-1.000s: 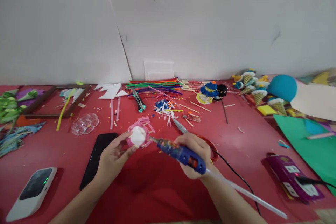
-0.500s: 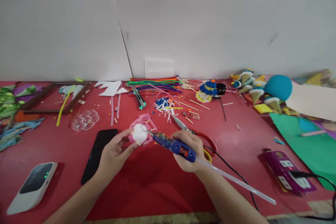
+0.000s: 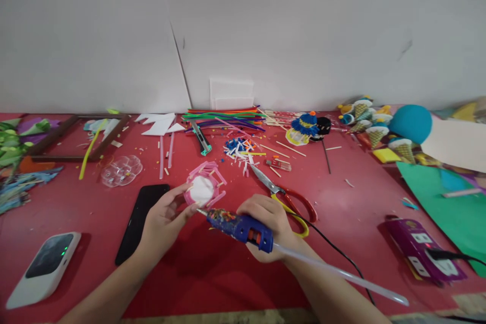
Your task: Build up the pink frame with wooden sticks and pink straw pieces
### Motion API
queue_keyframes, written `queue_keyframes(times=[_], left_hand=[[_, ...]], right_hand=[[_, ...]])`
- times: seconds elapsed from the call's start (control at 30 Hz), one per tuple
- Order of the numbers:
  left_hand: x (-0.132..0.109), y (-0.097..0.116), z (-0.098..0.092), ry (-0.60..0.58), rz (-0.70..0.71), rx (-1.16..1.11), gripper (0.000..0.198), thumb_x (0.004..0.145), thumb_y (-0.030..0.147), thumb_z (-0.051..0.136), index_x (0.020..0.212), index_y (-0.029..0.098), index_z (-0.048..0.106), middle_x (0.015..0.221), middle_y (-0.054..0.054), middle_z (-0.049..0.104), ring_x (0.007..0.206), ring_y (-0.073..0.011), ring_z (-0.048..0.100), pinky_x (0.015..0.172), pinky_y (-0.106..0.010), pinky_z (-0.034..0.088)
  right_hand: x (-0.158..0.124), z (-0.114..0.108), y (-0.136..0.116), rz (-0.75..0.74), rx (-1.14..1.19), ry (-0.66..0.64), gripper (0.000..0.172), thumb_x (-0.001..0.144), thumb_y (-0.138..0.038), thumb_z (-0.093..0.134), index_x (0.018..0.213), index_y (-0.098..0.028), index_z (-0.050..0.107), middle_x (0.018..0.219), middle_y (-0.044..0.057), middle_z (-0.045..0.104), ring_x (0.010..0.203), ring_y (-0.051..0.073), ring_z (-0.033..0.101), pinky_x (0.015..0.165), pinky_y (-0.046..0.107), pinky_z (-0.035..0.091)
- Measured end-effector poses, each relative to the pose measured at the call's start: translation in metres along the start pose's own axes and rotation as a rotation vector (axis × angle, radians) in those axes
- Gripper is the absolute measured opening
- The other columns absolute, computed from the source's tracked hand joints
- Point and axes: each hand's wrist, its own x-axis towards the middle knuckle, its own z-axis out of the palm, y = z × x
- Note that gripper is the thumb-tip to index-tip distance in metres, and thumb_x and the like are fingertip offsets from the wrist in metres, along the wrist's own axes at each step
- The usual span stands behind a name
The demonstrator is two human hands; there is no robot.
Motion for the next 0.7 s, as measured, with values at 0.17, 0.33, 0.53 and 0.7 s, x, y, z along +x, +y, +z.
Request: queue_keyframes(times=[0.17, 0.33, 0.53, 0.7], left_hand=[[0.0005, 0.0009, -0.0001, 0.022, -0.024, -0.022, 0.043, 0.072, 0.035, 0.075, 0.11, 0.02, 0.064, 0.106, -0.007, 0.075, 0.099, -0.0237, 0.072, 0.08, -0.034, 0.063], [-0.0038, -0.0041, -0.0002, 0.011, 0.03, -0.009, 0.041, 0.074, 0.034, 0.076, 0.112, 0.022, 0.066, 0.115, -0.007, 0.072, 0.105, -0.0237, 0.07, 0.08, -0.032, 0.063], [-0.0065, -0.0033, -0.0002, -0.003, 0.058, 0.117, 0.038, 0.074, 0.034, 0.075, 0.109, 0.023, 0.07, 0.125, -0.009, 0.066, 0.111, -0.0269, 0.067, 0.074, -0.031, 0.064], [-0.003, 0.0025, -0.0003, 0.029, 0.013, 0.085, 0.04, 0.073, 0.037, 0.074, 0.11, 0.022, 0.068, 0.116, -0.008, 0.071, 0.105, -0.0254, 0.07, 0.077, -0.032, 0.063]], right_hand=[[-0.0018, -0.0051, 0.0024, 0.062, -0.035, 0.046, 0.025, 0.069, -0.017, 0.053, 0.092, -0.021, 0.059, 0.073, 0.004, 0.067, 0.06, 0.018, 0.065, 0.055, 0.029, 0.053], [-0.0007, -0.0058, 0.0016, 0.08, -0.111, 0.099, 0.025, 0.068, -0.015, 0.054, 0.092, -0.02, 0.059, 0.073, 0.004, 0.066, 0.06, 0.017, 0.065, 0.054, 0.027, 0.053], [0.0003, -0.0021, 0.0005, -0.001, -0.069, 0.028, 0.028, 0.071, -0.017, 0.054, 0.099, -0.02, 0.058, 0.076, 0.005, 0.068, 0.063, 0.018, 0.066, 0.057, 0.029, 0.054], [0.0003, -0.0024, 0.0028, -0.084, -0.051, -0.054, 0.026, 0.074, -0.023, 0.051, 0.099, -0.02, 0.057, 0.071, 0.005, 0.066, 0.06, 0.019, 0.064, 0.054, 0.031, 0.051]])
